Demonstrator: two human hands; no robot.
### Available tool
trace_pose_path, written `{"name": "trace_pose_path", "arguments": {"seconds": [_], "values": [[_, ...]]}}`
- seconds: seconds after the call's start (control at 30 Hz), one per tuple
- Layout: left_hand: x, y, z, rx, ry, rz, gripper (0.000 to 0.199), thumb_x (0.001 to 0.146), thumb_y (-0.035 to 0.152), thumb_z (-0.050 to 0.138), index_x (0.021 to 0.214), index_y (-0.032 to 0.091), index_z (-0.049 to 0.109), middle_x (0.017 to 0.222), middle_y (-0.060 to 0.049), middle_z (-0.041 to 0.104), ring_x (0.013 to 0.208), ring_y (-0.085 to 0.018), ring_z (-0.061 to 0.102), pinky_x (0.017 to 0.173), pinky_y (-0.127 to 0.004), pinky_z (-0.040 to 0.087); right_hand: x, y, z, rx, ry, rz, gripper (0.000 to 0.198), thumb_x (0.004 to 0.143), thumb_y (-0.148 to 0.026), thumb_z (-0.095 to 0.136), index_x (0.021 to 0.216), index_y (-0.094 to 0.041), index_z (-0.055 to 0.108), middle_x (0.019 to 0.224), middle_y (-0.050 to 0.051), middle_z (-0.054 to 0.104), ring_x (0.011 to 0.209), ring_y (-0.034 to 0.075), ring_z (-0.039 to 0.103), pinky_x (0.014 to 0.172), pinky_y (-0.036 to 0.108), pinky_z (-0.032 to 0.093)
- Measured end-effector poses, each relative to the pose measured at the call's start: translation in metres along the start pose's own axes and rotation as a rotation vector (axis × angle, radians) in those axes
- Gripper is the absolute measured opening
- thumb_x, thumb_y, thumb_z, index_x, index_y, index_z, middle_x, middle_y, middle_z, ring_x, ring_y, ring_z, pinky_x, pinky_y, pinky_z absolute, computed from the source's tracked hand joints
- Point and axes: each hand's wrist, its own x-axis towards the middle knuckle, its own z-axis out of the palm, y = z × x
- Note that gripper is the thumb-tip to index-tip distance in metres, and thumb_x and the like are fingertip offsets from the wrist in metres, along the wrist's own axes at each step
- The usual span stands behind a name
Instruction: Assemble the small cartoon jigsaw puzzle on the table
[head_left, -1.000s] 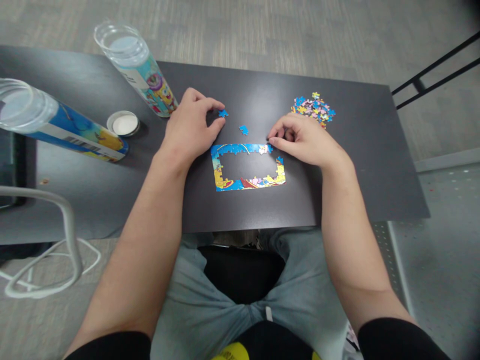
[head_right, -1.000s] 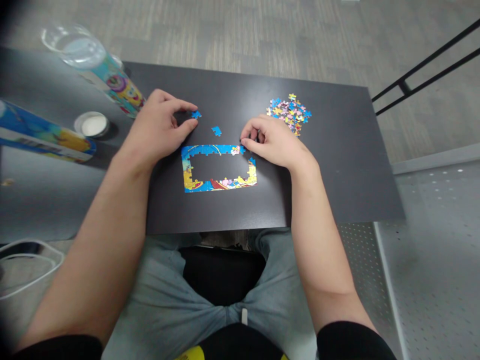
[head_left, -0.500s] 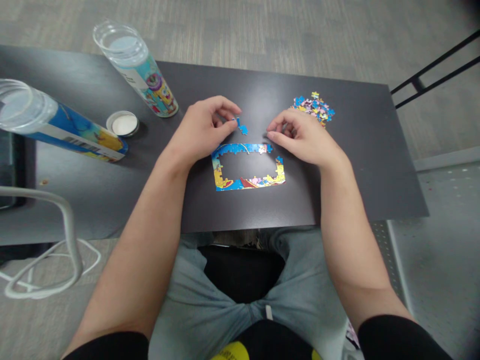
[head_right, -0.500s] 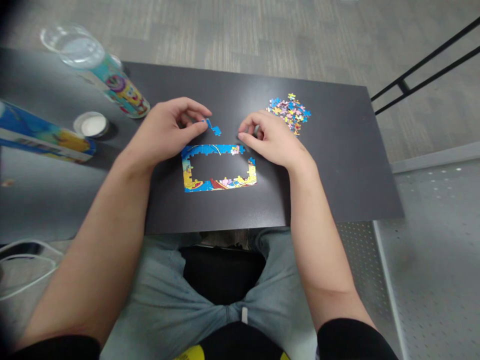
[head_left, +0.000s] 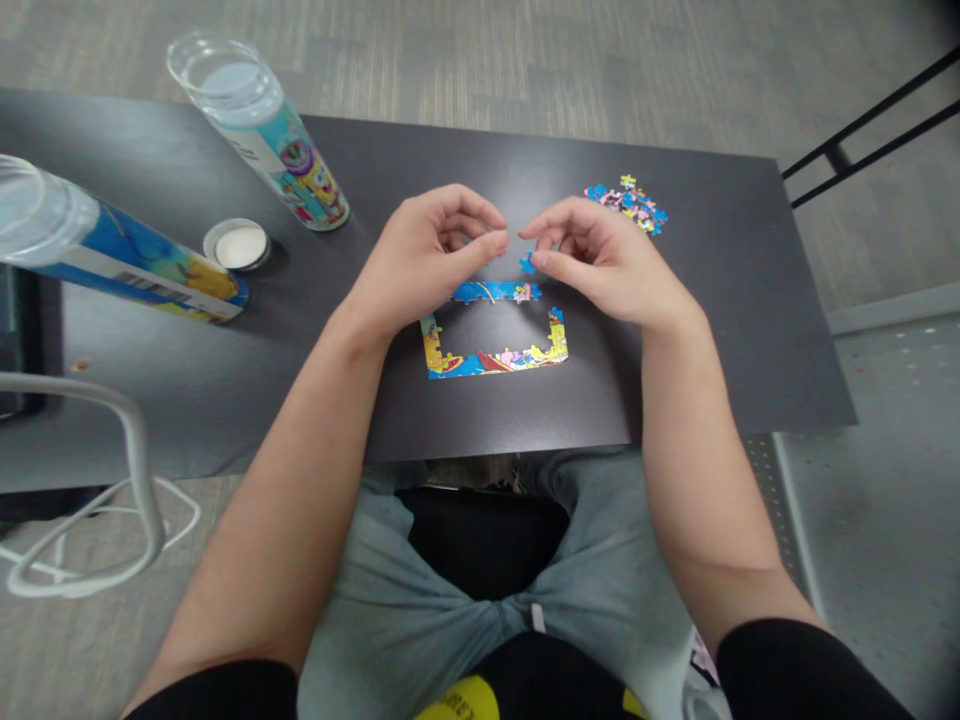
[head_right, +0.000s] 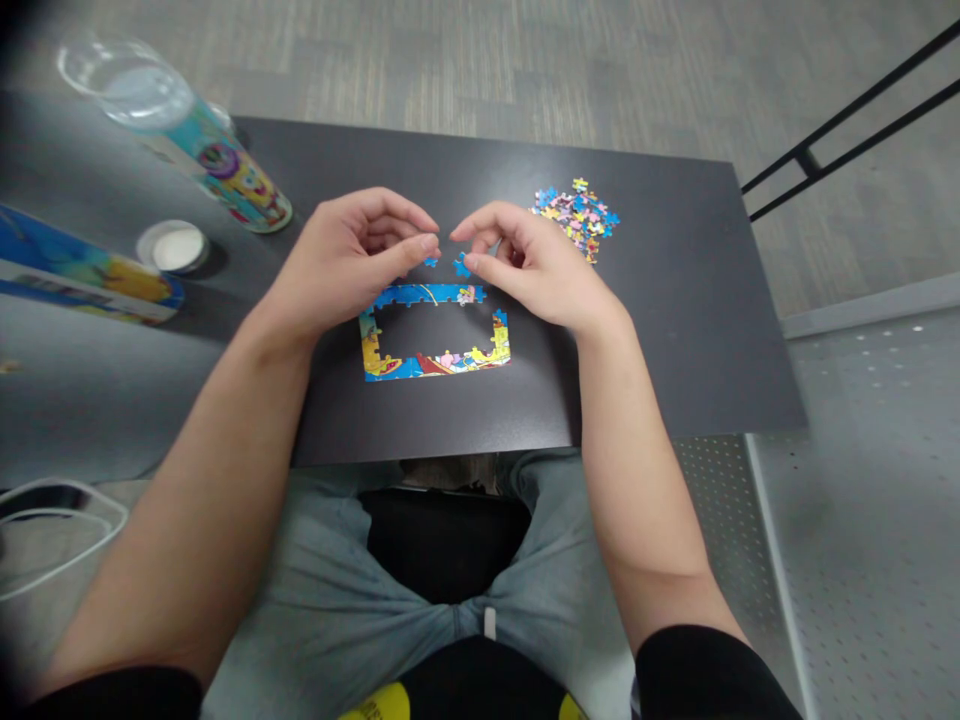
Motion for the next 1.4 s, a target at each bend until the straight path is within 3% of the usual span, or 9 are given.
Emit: {"name": "trace_pose_path", "arguments": {"seconds": [0.17,0.37,0.67,0.97,1.17,1.3,1.4], "values": [[-0.002,-0.003,-0.014,0.177,0.081,0.064,0.039,0.102,0.066,0.107,0.116,0.035,0.088,0.109,-0.005,0.088,0.102,-0.032,0.081,0.082,-0.047,0.064,-0.011,0.001,-0.020,-0.053,-0.003,0.065,0.022,0.107,-0.051,0.102,0.112,-0.032,0.093,0.100,0.006,0.079,0.088,0.027,0.067,0.073,0.043,0.056],[0.000,-0.004,-0.021,0.320,-0.045,0.144,0.037,0.088,0.054,0.115,0.111,0.038,0.092,0.111,-0.007,0.082,0.109,-0.035,0.078,0.089,-0.052,0.066,-0.021,-0.011,-0.033,-0.003,-0.170,0.196,0.029,0.102,-0.051,0.109,0.104,-0.029,0.089,0.095,0.007,0.084,0.087,0.026,0.068,0.079,0.047,0.060],[0.000,-0.009,-0.022,0.411,-0.101,0.139,0.042,0.089,0.066,0.114,0.113,0.039,0.092,0.112,-0.008,0.079,0.116,-0.038,0.079,0.099,-0.055,0.066,-0.023,-0.011,-0.031,-0.005,-0.215,0.289,0.023,0.099,-0.038,0.108,0.094,-0.032,0.087,0.102,0.008,0.088,0.094,0.029,0.073,0.082,0.049,0.064],[0.000,-0.008,-0.022,0.420,-0.050,0.092,0.039,0.096,0.073,0.103,0.116,0.041,0.093,0.102,-0.009,0.075,0.123,-0.040,0.074,0.098,-0.057,0.065,-0.022,-0.004,-0.031,-0.022,-0.218,0.264,0.033,0.095,-0.052,0.114,0.096,-0.033,0.087,0.098,0.008,0.086,0.088,0.030,0.071,0.073,0.048,0.064],[0.001,-0.010,-0.023,0.418,0.049,0.032,0.044,0.097,0.068,0.107,0.111,0.031,0.089,0.108,-0.006,0.071,0.109,-0.031,0.065,0.105,-0.056,0.056,-0.022,0.004,-0.033,-0.049,-0.226,0.217,0.035,0.099,-0.064,0.108,0.100,-0.034,0.090,0.096,0.005,0.088,0.087,0.029,0.071,0.071,0.048,0.063],[0.000,-0.012,-0.021,0.376,0.043,0.020,0.055,0.098,0.077,0.108,0.114,0.028,0.087,0.111,-0.005,0.072,0.120,-0.032,0.064,0.111,-0.054,0.053,-0.022,0.001,-0.033,-0.070,-0.229,0.218,0.036,0.099,-0.063,0.109,0.097,-0.034,0.089,0.090,0.004,0.083,0.080,0.026,0.065,0.065,0.045,0.057],[0.000,-0.014,-0.020,0.366,0.054,0.012,0.053,0.097,0.076,0.109,0.115,0.030,0.089,0.110,-0.005,0.076,0.124,-0.035,0.067,0.108,-0.052,0.057,-0.021,0.000,-0.033,-0.079,-0.227,0.206,0.035,0.099,-0.061,0.109,0.098,-0.033,0.088,0.086,0.003,0.080,0.078,0.025,0.061,0.064,0.045,0.054]]}}
